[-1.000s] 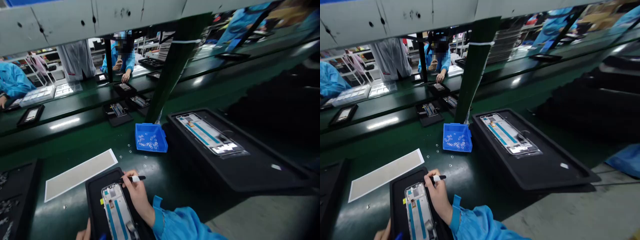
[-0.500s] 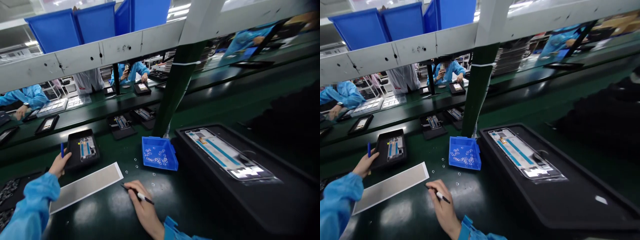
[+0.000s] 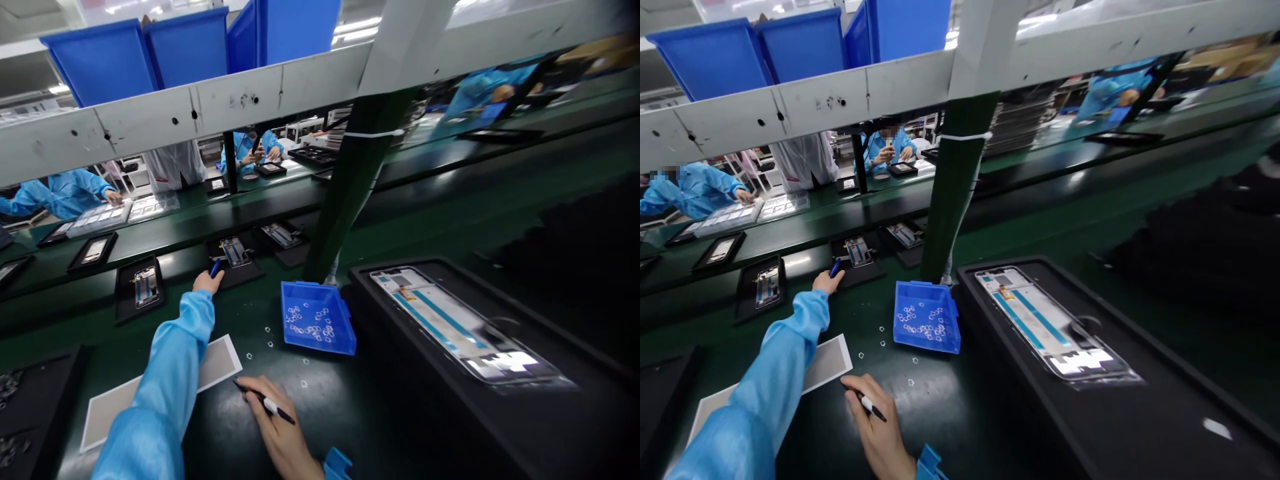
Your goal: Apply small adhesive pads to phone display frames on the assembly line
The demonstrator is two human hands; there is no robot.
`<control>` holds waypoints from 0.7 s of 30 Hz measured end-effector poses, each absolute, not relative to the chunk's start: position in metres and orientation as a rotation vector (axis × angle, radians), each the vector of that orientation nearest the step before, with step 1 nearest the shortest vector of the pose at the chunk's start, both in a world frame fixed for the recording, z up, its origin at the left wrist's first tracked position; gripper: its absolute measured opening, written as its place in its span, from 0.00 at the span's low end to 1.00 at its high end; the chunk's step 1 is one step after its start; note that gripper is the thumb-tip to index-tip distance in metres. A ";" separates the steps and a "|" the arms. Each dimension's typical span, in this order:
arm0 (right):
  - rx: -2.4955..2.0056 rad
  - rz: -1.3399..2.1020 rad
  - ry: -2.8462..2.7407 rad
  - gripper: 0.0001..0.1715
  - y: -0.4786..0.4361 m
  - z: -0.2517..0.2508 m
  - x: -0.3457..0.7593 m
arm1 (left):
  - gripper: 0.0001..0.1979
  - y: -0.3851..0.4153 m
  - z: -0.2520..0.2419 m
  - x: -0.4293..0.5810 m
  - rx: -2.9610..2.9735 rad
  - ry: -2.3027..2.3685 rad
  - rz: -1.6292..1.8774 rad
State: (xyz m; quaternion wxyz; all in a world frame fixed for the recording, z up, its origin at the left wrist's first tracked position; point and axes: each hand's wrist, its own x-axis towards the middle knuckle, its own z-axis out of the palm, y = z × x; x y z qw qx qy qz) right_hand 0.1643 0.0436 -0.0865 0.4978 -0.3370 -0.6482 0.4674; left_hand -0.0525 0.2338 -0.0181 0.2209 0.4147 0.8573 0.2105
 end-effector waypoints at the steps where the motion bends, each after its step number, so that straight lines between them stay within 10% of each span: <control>1: -0.828 1.166 -1.562 0.15 0.044 -0.087 0.165 | 0.19 0.239 -0.019 -0.042 1.150 2.373 0.592; 13: -0.913 1.062 -1.178 0.19 0.044 -0.061 0.183 | 0.25 0.069 0.061 -0.053 1.141 2.200 0.840; 21: -0.954 0.967 -1.245 0.17 0.049 -0.056 0.187 | 0.30 -0.181 -0.030 0.013 0.862 2.125 1.083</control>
